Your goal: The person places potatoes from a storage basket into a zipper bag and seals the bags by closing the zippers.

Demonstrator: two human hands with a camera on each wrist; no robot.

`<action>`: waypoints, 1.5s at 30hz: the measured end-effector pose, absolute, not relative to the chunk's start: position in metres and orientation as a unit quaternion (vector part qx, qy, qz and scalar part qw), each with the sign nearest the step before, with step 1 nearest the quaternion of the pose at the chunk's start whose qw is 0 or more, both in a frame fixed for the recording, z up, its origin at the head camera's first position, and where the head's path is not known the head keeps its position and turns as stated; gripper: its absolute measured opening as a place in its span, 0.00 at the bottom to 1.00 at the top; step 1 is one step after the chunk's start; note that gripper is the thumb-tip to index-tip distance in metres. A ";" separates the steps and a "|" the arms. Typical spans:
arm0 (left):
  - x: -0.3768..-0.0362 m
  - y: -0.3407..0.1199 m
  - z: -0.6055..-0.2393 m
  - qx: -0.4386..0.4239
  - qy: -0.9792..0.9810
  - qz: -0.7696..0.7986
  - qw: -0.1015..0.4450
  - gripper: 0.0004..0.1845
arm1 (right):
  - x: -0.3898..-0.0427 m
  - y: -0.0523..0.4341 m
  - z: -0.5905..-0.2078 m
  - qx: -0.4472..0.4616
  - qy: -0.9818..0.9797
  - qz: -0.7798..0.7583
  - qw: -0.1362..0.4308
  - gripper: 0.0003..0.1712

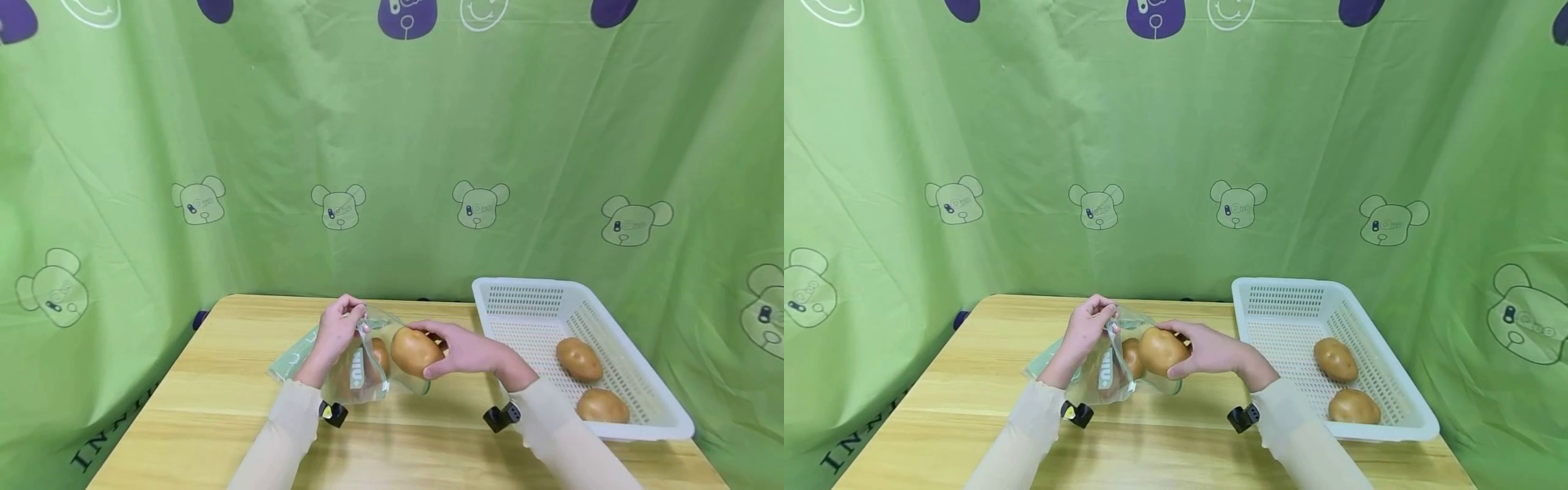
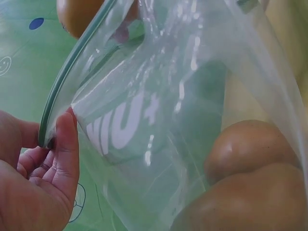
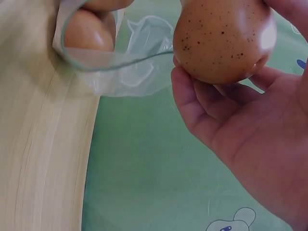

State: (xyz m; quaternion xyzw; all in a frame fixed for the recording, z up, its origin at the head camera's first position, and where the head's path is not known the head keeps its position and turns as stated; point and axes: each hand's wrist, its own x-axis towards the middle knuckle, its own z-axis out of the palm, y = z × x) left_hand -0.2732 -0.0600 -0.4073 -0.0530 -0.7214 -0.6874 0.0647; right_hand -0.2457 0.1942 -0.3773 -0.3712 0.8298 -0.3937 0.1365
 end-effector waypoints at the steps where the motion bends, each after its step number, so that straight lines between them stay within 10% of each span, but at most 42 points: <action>1: -0.273 -0.060 -0.407 -0.052 -0.721 -0.688 0.064 0.06 | -0.245 0.193 -0.377 -0.371 0.827 -0.398 0.141 0.47; 31: -0.272 -0.053 -0.388 -0.078 -0.727 -0.680 0.053 0.09 | -0.256 0.162 -0.390 -0.355 0.889 -0.287 0.046 0.49; 45: -0.271 -0.055 -0.386 -0.083 -0.722 -0.684 0.058 0.08 | -0.267 0.160 -0.397 -0.353 0.861 -0.354 0.091 0.45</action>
